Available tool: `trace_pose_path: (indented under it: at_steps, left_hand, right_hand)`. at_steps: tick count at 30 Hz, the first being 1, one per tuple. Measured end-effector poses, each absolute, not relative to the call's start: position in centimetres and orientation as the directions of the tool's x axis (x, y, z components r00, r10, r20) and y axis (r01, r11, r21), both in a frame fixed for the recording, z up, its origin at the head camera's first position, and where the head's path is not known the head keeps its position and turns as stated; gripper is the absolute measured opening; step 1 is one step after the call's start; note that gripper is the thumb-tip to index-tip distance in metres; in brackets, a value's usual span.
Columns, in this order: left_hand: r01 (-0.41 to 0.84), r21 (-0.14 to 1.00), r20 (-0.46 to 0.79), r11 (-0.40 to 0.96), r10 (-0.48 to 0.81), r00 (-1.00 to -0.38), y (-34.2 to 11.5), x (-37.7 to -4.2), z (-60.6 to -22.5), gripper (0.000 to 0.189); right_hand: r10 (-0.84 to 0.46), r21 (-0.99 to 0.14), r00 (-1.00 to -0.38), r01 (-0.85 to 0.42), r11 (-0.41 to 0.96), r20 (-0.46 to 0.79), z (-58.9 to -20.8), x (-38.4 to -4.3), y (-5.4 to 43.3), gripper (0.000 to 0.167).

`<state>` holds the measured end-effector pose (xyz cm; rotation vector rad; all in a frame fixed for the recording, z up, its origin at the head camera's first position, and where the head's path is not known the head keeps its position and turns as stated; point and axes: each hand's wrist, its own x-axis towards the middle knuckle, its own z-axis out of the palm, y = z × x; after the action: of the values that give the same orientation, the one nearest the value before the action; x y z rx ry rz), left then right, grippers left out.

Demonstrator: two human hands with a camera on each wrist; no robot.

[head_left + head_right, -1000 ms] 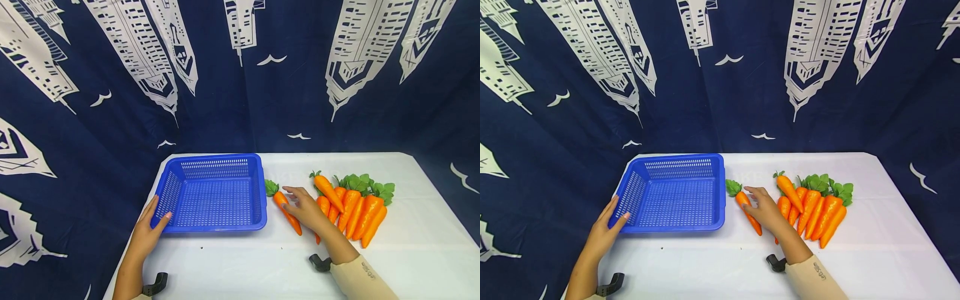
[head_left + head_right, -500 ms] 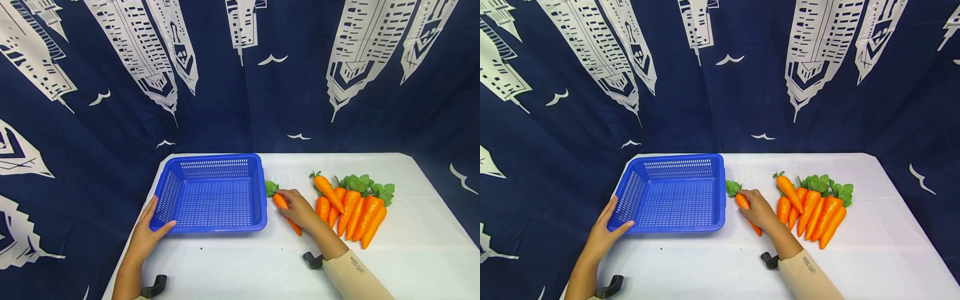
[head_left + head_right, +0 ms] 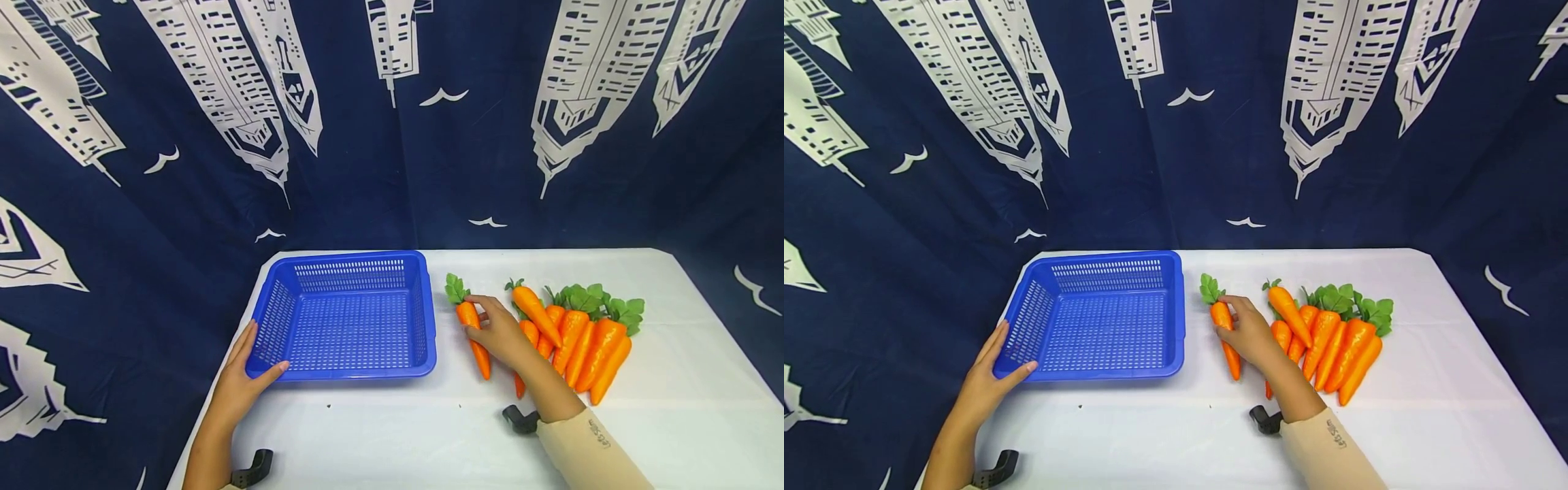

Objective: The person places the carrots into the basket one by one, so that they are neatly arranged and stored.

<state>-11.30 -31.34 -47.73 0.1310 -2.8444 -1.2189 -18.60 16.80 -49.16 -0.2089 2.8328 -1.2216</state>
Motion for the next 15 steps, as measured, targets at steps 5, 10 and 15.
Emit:
trace_pose_path:
  at_steps: [5, 10, 15]
  left_hand:
    - [-0.071, 0.720, -0.008, 0.691, -0.093, -0.996, -31.1, -11.2, -47.5, 0.106]
    - [-0.069, 0.718, -0.011, 0.693, -0.088, -0.996, -30.9, -11.1, -47.5, 0.106]
    - [-0.064, 0.720, -0.005, 0.691, -0.086, -0.996, -30.4, -11.0, -47.6, 0.107]
  right_hand:
    - [-0.139, -0.757, -0.990, -0.101, 0.645, 0.014, -46.9, -18.7, 17.6, 0.061]
    - [-0.149, -0.765, -0.988, -0.125, 0.632, 0.039, -45.1, -18.8, 17.9, 0.060]
    - [-0.176, -0.761, -0.978, -0.197, 0.618, 0.111, -43.7, -19.0, 17.5, 0.058]
